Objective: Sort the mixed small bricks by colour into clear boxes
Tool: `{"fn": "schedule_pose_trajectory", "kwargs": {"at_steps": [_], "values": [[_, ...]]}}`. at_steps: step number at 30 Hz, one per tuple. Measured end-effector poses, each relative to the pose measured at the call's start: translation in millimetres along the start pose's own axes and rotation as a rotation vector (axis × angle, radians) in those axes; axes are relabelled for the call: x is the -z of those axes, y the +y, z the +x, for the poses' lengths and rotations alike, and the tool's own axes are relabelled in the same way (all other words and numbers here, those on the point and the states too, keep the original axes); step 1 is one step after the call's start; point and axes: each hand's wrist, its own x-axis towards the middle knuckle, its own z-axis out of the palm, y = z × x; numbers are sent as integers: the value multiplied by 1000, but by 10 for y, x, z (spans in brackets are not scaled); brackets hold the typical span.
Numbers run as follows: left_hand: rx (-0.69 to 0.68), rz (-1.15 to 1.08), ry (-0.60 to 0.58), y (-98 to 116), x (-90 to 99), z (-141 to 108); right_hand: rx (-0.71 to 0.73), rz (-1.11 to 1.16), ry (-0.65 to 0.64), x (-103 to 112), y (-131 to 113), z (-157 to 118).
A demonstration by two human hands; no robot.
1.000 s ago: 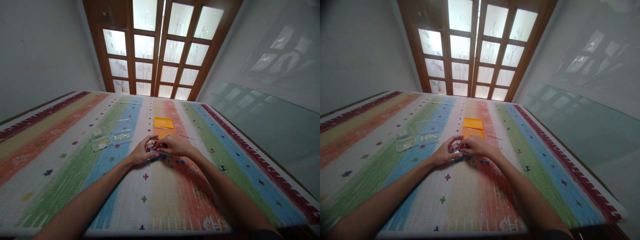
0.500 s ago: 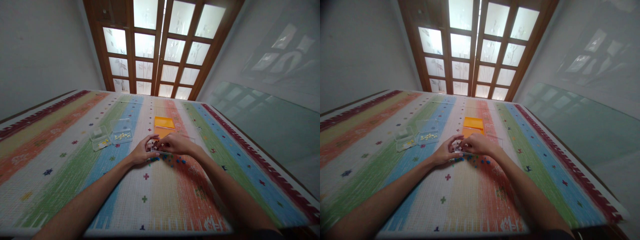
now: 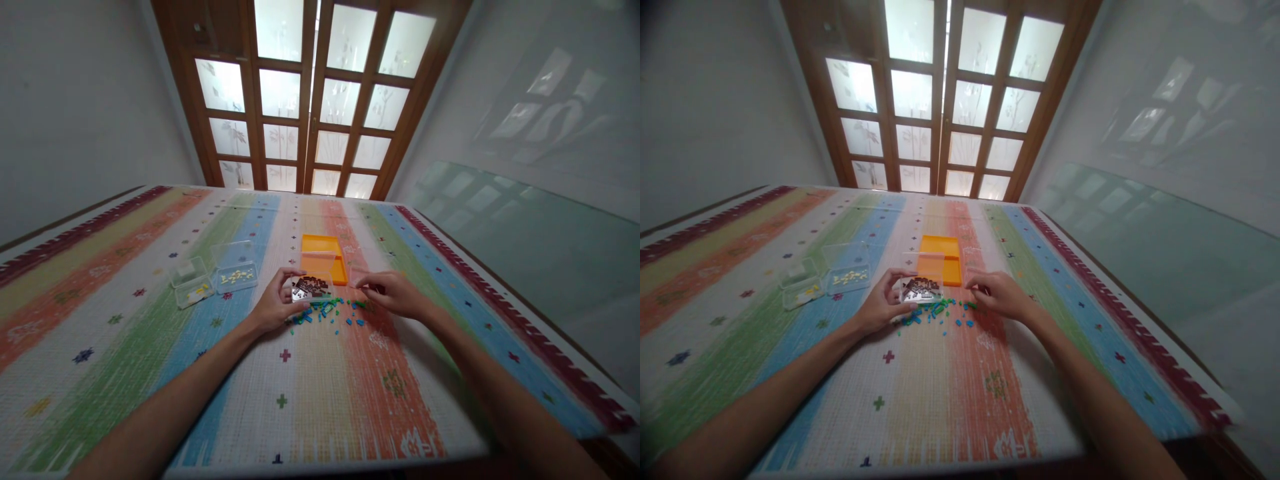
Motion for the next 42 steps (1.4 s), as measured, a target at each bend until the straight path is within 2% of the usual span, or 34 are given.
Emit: {"fn": "schedule_pose_trajectory", "kwargs": {"at_steps": [3, 6, 9, 12, 16, 21, 27, 31, 38, 42], "values": [[-29, 52, 92, 41, -17, 9, -88, -9, 43, -170, 203, -187], [-65, 130, 188, 111, -22, 23, -188, 0, 141, -357, 360, -354], [-56, 227, 244, 203, -29, 27, -175, -63, 162, -465, 441, -444], [-35, 324, 275, 273, -36, 23, -152, -127, 141, -484, 460, -461], [-74, 434, 301, 291, 15, 36, -147, -189, 104, -470, 432, -460], [-169, 767, 362, 281, 169, 70, -168, -237, 70, -463, 373, -466], [-298, 1161, 317, 358, 351, 62, -192, -233, 31, -432, 333, -462], [-356, 1337, 239, 448, 433, 43, -196, -227, 15, -429, 329, -460], [-289, 1490, 185, 511, 530, 45, -193, -199, 32, -458, 350, -466], [-235, 1517, 158, 491, 554, 41, -196, -203, -2, -455, 355, -461]]}}
